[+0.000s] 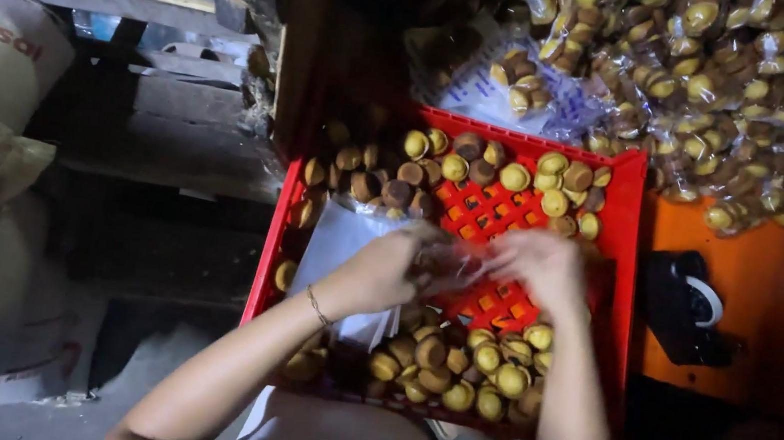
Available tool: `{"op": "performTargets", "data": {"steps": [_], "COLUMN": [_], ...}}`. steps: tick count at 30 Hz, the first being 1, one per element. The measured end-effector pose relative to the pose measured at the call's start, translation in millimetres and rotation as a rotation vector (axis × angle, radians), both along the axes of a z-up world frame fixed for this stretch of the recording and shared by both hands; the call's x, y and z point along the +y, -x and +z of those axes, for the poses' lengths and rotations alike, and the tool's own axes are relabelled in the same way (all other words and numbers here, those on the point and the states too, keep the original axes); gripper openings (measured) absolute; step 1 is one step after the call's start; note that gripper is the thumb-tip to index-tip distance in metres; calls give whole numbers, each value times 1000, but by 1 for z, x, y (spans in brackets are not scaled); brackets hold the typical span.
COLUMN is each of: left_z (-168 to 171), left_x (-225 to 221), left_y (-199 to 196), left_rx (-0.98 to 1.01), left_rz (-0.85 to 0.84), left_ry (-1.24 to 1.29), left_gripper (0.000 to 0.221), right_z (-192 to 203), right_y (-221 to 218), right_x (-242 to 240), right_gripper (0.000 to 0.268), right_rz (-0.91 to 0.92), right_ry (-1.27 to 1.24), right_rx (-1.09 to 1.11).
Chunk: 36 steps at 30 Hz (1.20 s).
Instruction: The person picks up small rounded cakes from a red plastic crate and places them into small clear plastic bags.
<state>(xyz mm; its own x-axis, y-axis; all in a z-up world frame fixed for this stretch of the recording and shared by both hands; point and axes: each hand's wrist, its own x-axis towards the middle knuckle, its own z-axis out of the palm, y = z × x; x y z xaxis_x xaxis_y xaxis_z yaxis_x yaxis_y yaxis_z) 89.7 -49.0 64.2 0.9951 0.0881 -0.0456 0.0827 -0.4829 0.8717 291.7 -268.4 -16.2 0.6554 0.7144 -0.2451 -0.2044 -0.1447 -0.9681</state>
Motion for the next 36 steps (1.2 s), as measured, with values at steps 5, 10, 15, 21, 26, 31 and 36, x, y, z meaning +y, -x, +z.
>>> {"op": "performTargets", "data": {"steps": [5, 10, 15, 21, 26, 31, 36], "left_z": [-8, -11, -5, -12, -40, 39, 33], "left_x": [4, 3, 7, 6, 2, -20, -11], "left_y": [-4, -8, -9, -5, -11, -1, 1], "left_rx": [-22, -70, -27, 7, 45, 109, 64], "left_rz": [-62, -118, -123, -131, -193, -319, -261], "left_ry": [54, 159, 128, 88, 114, 47, 128], "left_gripper": [47, 46, 48, 52, 54, 43, 56], "right_z": [-92, -40, -48, -63, 42, -17, 4], "right_y": [-75, -44, -6, -36, 35, 72, 46], "right_x": [-69, -75, -61, -116, -67, -54, -45], "right_gripper": [57, 43, 48, 42, 38, 35, 40], "right_rz": [-66, -210, 66, -132, -241, -44, -205], "right_ry": [1382, 1201, 978, 756, 427, 294, 412], "right_rx": [-1070, -1097, -910, -1216, -1124, -913, -784]}}
